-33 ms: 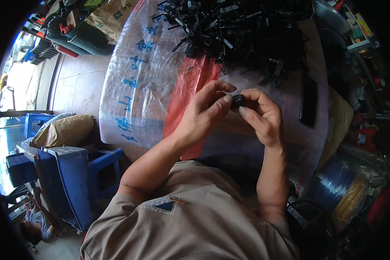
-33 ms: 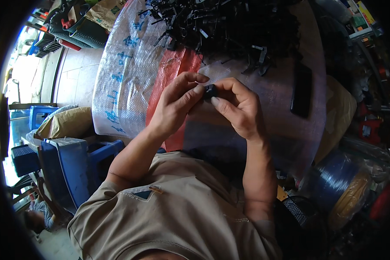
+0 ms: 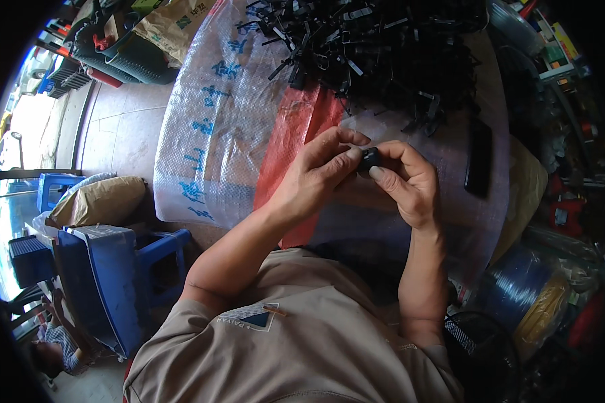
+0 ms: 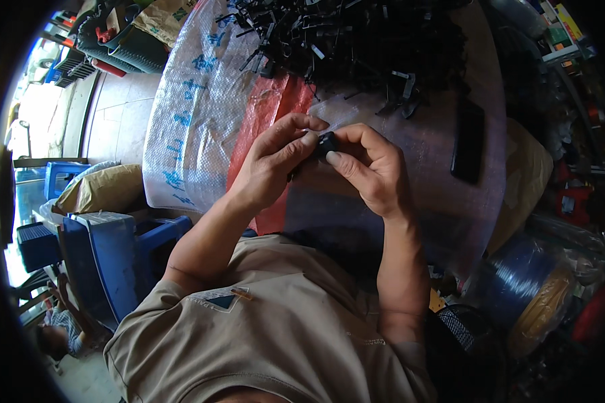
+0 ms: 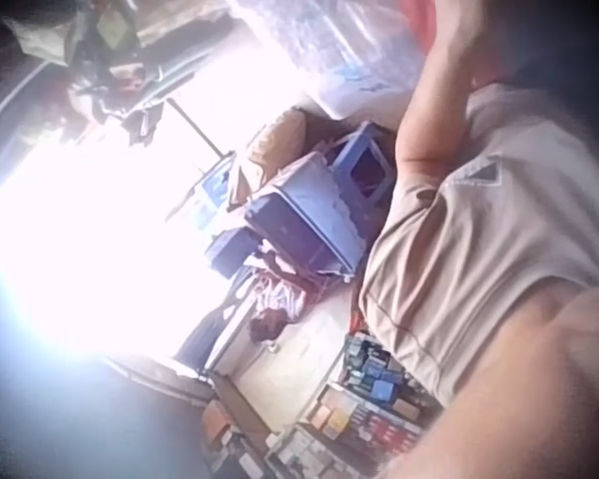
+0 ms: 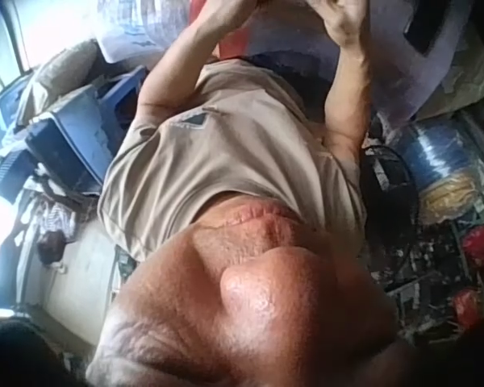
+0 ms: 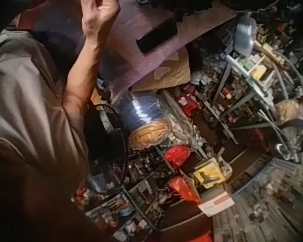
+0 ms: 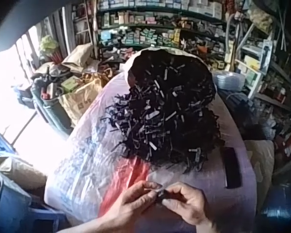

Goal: Assembling small black plastic components by hand.

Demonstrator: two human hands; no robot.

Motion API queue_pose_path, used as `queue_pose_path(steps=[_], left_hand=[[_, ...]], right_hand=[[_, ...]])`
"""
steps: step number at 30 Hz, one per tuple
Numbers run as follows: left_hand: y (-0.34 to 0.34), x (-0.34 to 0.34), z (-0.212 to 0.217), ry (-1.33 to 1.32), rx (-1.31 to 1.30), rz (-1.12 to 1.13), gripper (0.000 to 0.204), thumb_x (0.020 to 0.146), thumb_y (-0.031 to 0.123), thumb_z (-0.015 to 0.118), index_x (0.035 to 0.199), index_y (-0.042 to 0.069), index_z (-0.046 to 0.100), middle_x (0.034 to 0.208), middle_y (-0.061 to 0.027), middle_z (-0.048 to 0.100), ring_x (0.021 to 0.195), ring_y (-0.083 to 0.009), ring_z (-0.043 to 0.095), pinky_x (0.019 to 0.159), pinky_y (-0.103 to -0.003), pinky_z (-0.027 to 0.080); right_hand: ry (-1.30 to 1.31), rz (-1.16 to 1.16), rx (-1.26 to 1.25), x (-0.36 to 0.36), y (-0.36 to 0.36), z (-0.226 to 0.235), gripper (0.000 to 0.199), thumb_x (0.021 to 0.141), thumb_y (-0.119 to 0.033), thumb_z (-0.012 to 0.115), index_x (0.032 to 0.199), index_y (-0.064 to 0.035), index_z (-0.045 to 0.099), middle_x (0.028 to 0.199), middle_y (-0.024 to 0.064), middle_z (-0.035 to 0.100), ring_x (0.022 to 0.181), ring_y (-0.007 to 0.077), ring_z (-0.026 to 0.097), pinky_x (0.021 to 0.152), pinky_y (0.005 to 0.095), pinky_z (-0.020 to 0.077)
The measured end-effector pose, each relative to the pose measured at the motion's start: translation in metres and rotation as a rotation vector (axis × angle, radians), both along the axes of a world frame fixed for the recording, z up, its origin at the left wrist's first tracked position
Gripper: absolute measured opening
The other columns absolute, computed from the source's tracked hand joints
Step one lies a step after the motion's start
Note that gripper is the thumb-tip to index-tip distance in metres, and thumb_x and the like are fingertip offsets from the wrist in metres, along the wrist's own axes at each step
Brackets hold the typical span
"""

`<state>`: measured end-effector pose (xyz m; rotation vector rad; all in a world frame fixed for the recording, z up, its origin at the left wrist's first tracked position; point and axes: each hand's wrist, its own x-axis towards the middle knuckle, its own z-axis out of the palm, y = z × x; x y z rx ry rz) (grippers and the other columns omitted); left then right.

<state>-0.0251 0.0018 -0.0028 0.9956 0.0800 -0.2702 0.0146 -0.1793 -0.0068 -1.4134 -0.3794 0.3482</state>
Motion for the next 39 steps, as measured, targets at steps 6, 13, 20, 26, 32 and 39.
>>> queue_pose_path(steps=[6, 13, 20, 26, 32, 39], left_hand=[[0.010, -0.001, -0.001, -0.218, 0.323, -0.187, 0.035, 0.094, 0.012, 0.057, 0.125, -0.003, 0.051, 0.106, -0.0061, 0.063, 0.099, -0.0111, 0.057, 0.086, -0.026, 0.046], [0.007, 0.009, 0.014, -0.449, 0.655, -0.183, 0.037, 0.087, 0.011, 0.062, 0.119, -0.007, 0.054, 0.098, -0.0152, 0.065, 0.091, -0.0181, 0.063, 0.083, -0.031, 0.050], [-0.004, 0.019, 0.004, -0.441, 0.687, -0.110, 0.031, 0.086, 0.010, 0.059, 0.113, -0.006, 0.056, 0.095, -0.0126, 0.066, 0.088, -0.0174, 0.063, 0.079, -0.030, 0.050], [0.005, 0.041, -0.012, 0.151, -0.216, 0.016, 0.015, 0.089, 0.020, 0.058, 0.097, 0.008, 0.055, 0.083, -0.0080, 0.062, 0.064, -0.0182, 0.059, 0.056, -0.027, 0.046], [0.001, 0.049, -0.019, 0.156, -0.116, 0.045, 0.017, 0.091, 0.022, 0.062, 0.088, 0.006, 0.056, 0.078, -0.0064, 0.060, 0.062, -0.0148, 0.057, 0.055, -0.026, 0.043], [-0.008, 0.037, -0.004, -0.143, 0.255, 0.046, 0.039, 0.095, 0.022, 0.059, 0.128, 0.001, 0.056, 0.084, 0.0044, 0.055, 0.068, -0.0033, 0.045, 0.058, -0.019, 0.037]], right_hand=[[0.008, 0.076, -0.260, -0.001, -0.011, 0.012, 0.013, 0.091, -0.011, 0.065, 0.095, 0.0000, 0.061, 0.072, -0.0014, 0.059, 0.060, 0.0039, 0.052, 0.054, 0.0186, 0.0422], [0.043, 0.105, -0.294, -0.001, -0.012, 0.023, 0.008, 0.091, -0.004, 0.059, 0.096, 0.0012, 0.060, 0.066, 0.0000, 0.058, 0.055, 0.0045, 0.054, 0.050, 0.0206, 0.0439], [0.006, 0.084, -0.279, 0.009, -0.015, 0.024, 0.008, 0.090, -0.003, 0.059, 0.096, 0.0013, 0.060, 0.064, -0.0008, 0.057, 0.055, 0.0046, 0.053, 0.049, 0.0207, 0.0434], [-0.707, -0.580, -0.908, 0.042, -0.002, 0.018, 0.021, 0.082, -0.015, 0.071, 0.097, -0.0038, 0.060, 0.071, 0.0109, 0.063, 0.062, 0.0265, 0.063, 0.055, 0.0354, 0.0493], [-0.847, -0.621, -0.923, 0.055, -0.004, -0.005, 0.015, 0.082, -0.009, 0.064, 0.097, -0.0051, 0.061, 0.071, 0.0128, 0.064, 0.065, 0.0323, 0.064, 0.055, 0.0393, 0.0494], [0.133, -0.054, -0.161, 0.008, -0.009, 0.021, 0.010, 0.088, -0.006, 0.059, 0.094, 0.0012, 0.063, 0.068, -0.0017, 0.058, 0.057, 0.0048, 0.052, 0.052, 0.0201, 0.0407]])
